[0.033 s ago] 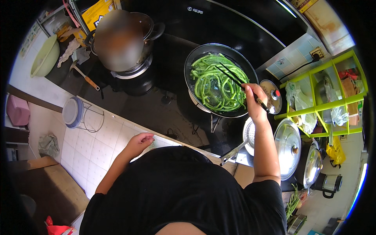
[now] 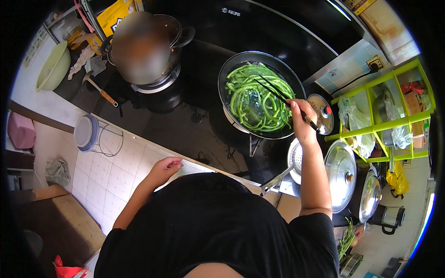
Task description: The person washes green beans in a metal bowl at the sink, then transfers them to a wok on the stove. They stir the beans with chopsticks while they cook in boiling water, occasionally lifting the lid to check progress. The person also wipes the stovetop with a cloth during the process.
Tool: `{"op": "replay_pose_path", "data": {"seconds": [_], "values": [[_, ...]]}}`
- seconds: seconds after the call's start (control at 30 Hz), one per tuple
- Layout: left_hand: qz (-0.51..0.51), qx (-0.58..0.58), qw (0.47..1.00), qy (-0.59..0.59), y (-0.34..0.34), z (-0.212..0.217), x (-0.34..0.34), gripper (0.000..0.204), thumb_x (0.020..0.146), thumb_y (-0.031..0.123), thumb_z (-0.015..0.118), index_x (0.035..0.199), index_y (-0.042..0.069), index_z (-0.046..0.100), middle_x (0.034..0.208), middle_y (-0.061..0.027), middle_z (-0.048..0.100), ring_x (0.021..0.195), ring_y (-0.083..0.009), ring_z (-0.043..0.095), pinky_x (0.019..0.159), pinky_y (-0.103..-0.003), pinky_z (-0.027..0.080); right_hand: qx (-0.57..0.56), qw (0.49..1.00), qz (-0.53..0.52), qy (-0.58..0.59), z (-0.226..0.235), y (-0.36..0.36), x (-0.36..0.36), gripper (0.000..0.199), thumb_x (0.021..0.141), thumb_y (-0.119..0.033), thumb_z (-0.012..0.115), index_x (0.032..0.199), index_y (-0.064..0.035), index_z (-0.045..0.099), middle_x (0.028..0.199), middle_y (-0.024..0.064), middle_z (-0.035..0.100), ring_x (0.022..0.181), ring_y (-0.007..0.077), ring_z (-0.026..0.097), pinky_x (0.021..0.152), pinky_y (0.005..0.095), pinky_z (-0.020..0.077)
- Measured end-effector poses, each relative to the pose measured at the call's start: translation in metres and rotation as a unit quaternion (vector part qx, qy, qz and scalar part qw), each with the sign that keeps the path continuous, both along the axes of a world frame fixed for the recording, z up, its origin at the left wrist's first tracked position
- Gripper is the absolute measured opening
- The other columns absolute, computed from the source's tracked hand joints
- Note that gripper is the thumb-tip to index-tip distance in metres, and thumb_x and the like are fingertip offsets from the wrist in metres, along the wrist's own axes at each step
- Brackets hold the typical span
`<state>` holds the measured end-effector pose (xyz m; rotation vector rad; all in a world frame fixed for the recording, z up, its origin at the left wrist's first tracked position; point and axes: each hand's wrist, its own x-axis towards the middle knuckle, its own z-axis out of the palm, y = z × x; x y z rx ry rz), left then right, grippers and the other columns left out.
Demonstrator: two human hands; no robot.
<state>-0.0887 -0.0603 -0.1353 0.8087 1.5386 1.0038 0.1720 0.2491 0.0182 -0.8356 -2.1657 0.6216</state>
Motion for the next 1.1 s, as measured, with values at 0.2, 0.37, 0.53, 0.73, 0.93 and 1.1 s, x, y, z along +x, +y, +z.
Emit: {"op": "replay_pose_path", "data": {"seconds": [0.2, 0.37, 0.53, 0.73, 0.93, 1.1], "values": [[-0.027, -0.001, 1.0, 0.014, 0.009, 0.008, 0.0, 0.028, 0.086, 0.013, 0.053, 0.111, -0.001, 0.053, 0.099, -0.007, 0.06, 0.09, -0.0128, 0.055, 0.08, -0.026, 0.044, -0.022, 0.999, 0.019, 0.039, -0.032, 0.023, -0.006, 0.017, 0.087, -0.015, 0.053, 0.085, -0.0009, 0.063, 0.078, 0.0121, 0.061, 0.075, 0.0236, 0.059, 0.07, 0.0304, 0.0447], [-0.001, 0.053, 0.998, -0.015, 0.022, 0.021, -0.003, 0.028, 0.086, 0.009, 0.052, 0.112, 0.0, 0.052, 0.101, -0.0069, 0.06, 0.09, -0.0122, 0.055, 0.08, -0.026, 0.044, -0.126, 0.959, -0.075, 0.241, -0.038, 0.017, -0.006, 0.034, 0.093, -0.024, 0.042, 0.081, 0.0033, 0.058, 0.078, 0.0099, 0.061, 0.066, 0.0159, 0.058, 0.065, 0.0267, 0.0457], [0.042, 0.216, 0.974, 0.055, 0.064, 0.07, -0.006, 0.02, 0.083, 0.003, 0.056, 0.103, 0.001, 0.058, 0.095, -0.0072, 0.059, 0.083, -0.0105, 0.056, 0.075, -0.023, 0.045, -0.201, 0.905, -0.125, 0.355, -0.026, -0.016, 0.006, 0.044, 0.095, -0.032, 0.033, 0.081, 0.004, 0.055, 0.078, 0.0124, 0.059, 0.064, 0.0202, 0.06, 0.065, 0.0298, 0.0481], [-0.006, 0.334, 0.895, 0.294, 0.136, 0.14, 0.015, 0.012, 0.076, 0.001, 0.063, 0.088, 0.002, 0.062, 0.084, -0.0048, 0.056, 0.07, -0.0099, 0.051, 0.058, -0.021, 0.041, -0.166, 0.936, -0.058, 0.304, -0.022, -0.064, 0.023, 0.041, 0.095, -0.026, 0.028, 0.077, 0.0028, 0.051, 0.078, 0.0134, 0.056, 0.068, 0.0209, 0.057, 0.066, 0.0309, 0.047], [-0.022, 0.37, 0.77, 0.518, 0.168, 0.138, 0.048, 0.033, 0.06, 0.018, 0.077, 0.085, 0.005, 0.061, 0.086, -0.0066, 0.057, 0.078, -0.024, 0.057, 0.067, -0.032, 0.046, -0.038, 0.939, 0.035, 0.339, -0.035, -0.083, 0.027, 0.035, 0.092, -0.025, 0.038, 0.073, 0.0004, 0.054, 0.069, 0.0135, 0.057, 0.063, 0.0238, 0.054, 0.059, 0.0332, 0.045], [-0.012, 0.365, 0.756, 0.543, 0.179, 0.129, 0.052, 0.023, 0.063, 0.015, 0.075, 0.079, 0.007, 0.06, 0.08, -0.0048, 0.057, 0.075, -0.0223, 0.056, 0.064, -0.031, 0.046, 0.001, 0.959, 0.061, 0.278, -0.027, -0.088, 0.032, 0.029, 0.09, -0.02, 0.04, 0.074, 0.0001, 0.054, 0.068, 0.0134, 0.059, 0.061, 0.0252, 0.056, 0.06, 0.0334, 0.045]]}}
